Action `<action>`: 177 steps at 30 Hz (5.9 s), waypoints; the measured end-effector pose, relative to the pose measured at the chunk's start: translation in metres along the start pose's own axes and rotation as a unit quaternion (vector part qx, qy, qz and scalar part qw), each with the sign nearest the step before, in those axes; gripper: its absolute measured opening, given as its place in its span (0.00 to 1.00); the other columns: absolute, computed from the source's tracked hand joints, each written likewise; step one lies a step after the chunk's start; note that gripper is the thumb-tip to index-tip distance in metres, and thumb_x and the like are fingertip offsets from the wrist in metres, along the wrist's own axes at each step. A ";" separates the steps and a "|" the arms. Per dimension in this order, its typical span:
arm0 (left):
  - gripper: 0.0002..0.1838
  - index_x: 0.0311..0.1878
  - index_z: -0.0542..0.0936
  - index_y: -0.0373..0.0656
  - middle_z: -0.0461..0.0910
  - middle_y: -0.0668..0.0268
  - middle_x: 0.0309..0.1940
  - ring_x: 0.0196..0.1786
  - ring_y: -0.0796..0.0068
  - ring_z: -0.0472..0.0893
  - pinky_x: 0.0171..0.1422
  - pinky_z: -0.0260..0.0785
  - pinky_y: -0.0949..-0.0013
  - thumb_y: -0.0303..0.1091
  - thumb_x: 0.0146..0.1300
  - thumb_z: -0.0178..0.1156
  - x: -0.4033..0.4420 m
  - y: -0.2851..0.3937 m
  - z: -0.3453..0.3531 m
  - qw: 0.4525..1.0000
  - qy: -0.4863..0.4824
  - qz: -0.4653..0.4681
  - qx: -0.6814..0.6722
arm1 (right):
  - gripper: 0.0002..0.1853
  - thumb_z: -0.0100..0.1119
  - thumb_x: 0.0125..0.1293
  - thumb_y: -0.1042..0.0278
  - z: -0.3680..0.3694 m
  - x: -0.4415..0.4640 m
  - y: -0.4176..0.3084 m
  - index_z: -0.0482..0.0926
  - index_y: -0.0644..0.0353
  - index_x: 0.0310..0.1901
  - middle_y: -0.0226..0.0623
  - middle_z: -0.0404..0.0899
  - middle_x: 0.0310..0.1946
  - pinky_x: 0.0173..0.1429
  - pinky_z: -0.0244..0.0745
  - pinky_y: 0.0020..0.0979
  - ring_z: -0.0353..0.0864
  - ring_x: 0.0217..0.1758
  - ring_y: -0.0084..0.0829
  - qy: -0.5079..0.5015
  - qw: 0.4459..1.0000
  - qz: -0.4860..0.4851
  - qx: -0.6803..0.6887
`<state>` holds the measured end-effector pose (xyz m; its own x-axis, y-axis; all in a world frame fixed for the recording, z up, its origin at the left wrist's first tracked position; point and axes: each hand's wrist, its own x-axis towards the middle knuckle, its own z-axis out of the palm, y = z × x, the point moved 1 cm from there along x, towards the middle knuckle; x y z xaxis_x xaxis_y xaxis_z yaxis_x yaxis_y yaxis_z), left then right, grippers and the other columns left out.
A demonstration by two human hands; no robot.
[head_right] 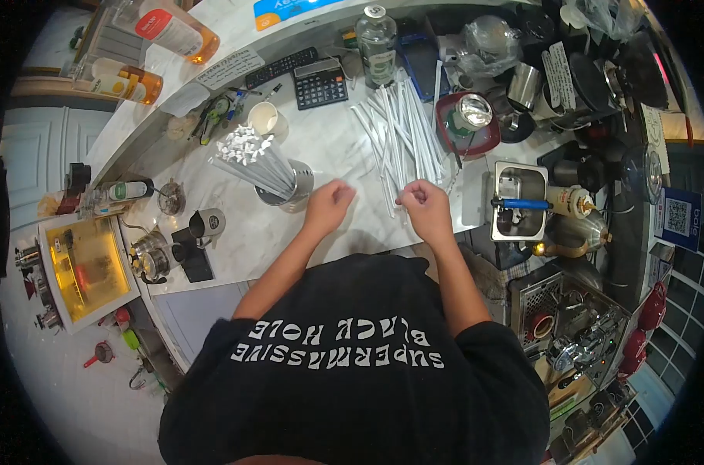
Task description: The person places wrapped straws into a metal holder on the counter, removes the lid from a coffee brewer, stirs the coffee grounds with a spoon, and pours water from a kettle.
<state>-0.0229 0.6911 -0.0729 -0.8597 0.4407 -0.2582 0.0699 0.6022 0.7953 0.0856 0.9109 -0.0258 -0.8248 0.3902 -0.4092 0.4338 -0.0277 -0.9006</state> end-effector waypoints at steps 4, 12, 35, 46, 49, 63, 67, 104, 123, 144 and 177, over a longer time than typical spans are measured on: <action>0.20 0.43 0.89 0.41 0.90 0.56 0.40 0.44 0.54 0.89 0.47 0.81 0.53 0.51 0.63 0.71 0.059 0.040 0.041 0.974 -0.110 -0.035 0.193 | 0.05 0.61 0.70 0.75 -0.011 0.003 0.002 0.80 0.66 0.44 0.36 0.89 0.35 0.37 0.71 0.22 0.76 0.31 0.16 0.002 0.996 0.019 0.082; 0.20 0.42 0.91 0.45 0.90 0.53 0.41 0.46 0.52 0.90 0.49 0.82 0.52 0.53 0.58 0.73 0.062 0.040 0.065 0.924 -0.150 -0.076 0.343 | 0.06 0.60 0.71 0.74 -0.017 -0.004 0.007 0.80 0.67 0.44 0.37 0.89 0.37 0.46 0.76 0.23 0.85 0.40 0.21 0.017 0.996 -0.002 0.090; 0.19 0.42 0.89 0.38 0.89 0.49 0.41 0.46 0.47 0.89 0.50 0.81 0.49 0.45 0.57 0.68 0.031 0.020 0.019 0.938 -0.094 -0.087 0.323 | 0.07 0.62 0.69 0.72 0.009 -0.011 0.017 0.83 0.66 0.43 0.32 0.88 0.35 0.42 0.73 0.23 0.82 0.36 0.17 0.021 0.998 -0.029 0.044; 0.18 0.37 0.89 0.37 0.88 0.48 0.35 0.41 0.47 0.89 0.49 0.81 0.47 0.44 0.58 0.67 0.002 -0.003 0.001 0.941 -0.026 0.027 0.336 | 0.07 0.62 0.70 0.72 0.024 -0.028 0.017 0.83 0.67 0.43 0.32 0.88 0.34 0.39 0.72 0.22 0.78 0.33 0.16 0.036 0.998 -0.043 0.034; 0.17 0.35 0.88 0.37 0.87 0.52 0.32 0.37 0.51 0.88 0.44 0.79 0.50 0.45 0.62 0.67 -0.008 -0.002 -0.011 0.969 -0.043 0.031 0.241 | 0.07 0.61 0.71 0.72 0.025 -0.032 0.014 0.83 0.67 0.43 0.32 0.88 0.34 0.38 0.71 0.22 0.78 0.32 0.16 0.040 0.997 -0.050 0.032; 0.14 0.34 0.80 0.43 0.72 0.74 0.23 0.24 0.82 0.68 0.28 0.56 0.73 0.43 0.70 0.67 -0.039 0.051 -0.098 0.827 -0.252 -0.208 -0.457 | 0.25 0.67 0.68 0.75 0.045 -0.046 -0.002 0.75 0.69 0.65 0.33 0.83 0.39 0.43 0.77 0.24 0.81 0.37 0.20 0.081 0.991 -0.090 0.056; 0.15 0.35 0.84 0.39 0.76 0.73 0.23 0.26 0.83 0.71 0.31 0.61 0.73 0.41 0.70 0.69 -0.076 0.029 -0.116 0.929 -0.199 -0.093 -0.298 | 0.22 0.67 0.69 0.74 0.063 -0.047 0.002 0.77 0.69 0.63 0.35 0.84 0.40 0.43 0.78 0.25 0.82 0.36 0.21 0.089 0.992 -0.086 0.036; 0.28 0.65 0.79 0.40 0.83 0.61 0.46 0.38 0.73 0.80 0.44 0.75 0.67 0.37 0.64 0.75 -0.108 -0.112 -0.170 0.977 0.173 -0.001 -0.122 | 0.17 0.72 0.66 0.63 0.148 -0.044 0.062 0.86 0.62 0.52 0.46 0.89 0.42 0.47 0.81 0.39 0.87 0.39 0.43 0.171 0.967 -0.062 -0.178; 0.14 0.52 0.85 0.39 0.88 0.62 0.38 0.39 0.73 0.84 0.46 0.76 0.68 0.36 0.67 0.71 -0.103 -0.089 -0.091 0.994 0.003 0.052 -0.095 | 0.18 0.67 0.60 0.69 0.092 -0.071 0.057 0.85 0.67 0.51 0.38 0.84 0.30 0.45 0.79 0.33 0.83 0.34 0.31 0.128 0.977 -0.058 -0.160; 0.21 0.51 0.89 0.43 0.89 0.55 0.54 0.55 0.53 0.89 0.56 0.82 0.53 0.49 0.62 0.67 0.123 0.028 0.031 0.943 -0.050 -0.171 0.282 | 0.13 0.67 0.64 0.74 0.004 -0.043 0.040 0.84 0.65 0.51 0.30 0.83 0.33 0.45 0.78 0.27 0.80 0.36 0.21 0.124 0.990 -0.064 -0.035; 0.05 0.37 0.83 0.38 0.87 0.59 0.37 0.31 0.71 0.78 0.36 0.69 0.68 0.22 0.61 0.70 -0.133 0.014 -0.172 0.882 0.424 0.206 -0.027 | 0.16 0.71 0.65 0.71 0.159 0.002 -0.048 0.84 0.64 0.53 0.43 0.87 0.43 0.41 0.80 0.34 0.86 0.35 0.35 0.010 0.938 -0.314 -0.149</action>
<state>0.0056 0.5267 0.0669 -0.8380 -0.0553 0.5428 0.4594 0.4653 0.7566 0.0055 0.7664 -0.0062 -0.9457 0.2611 0.1936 -0.0506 0.4700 -0.8812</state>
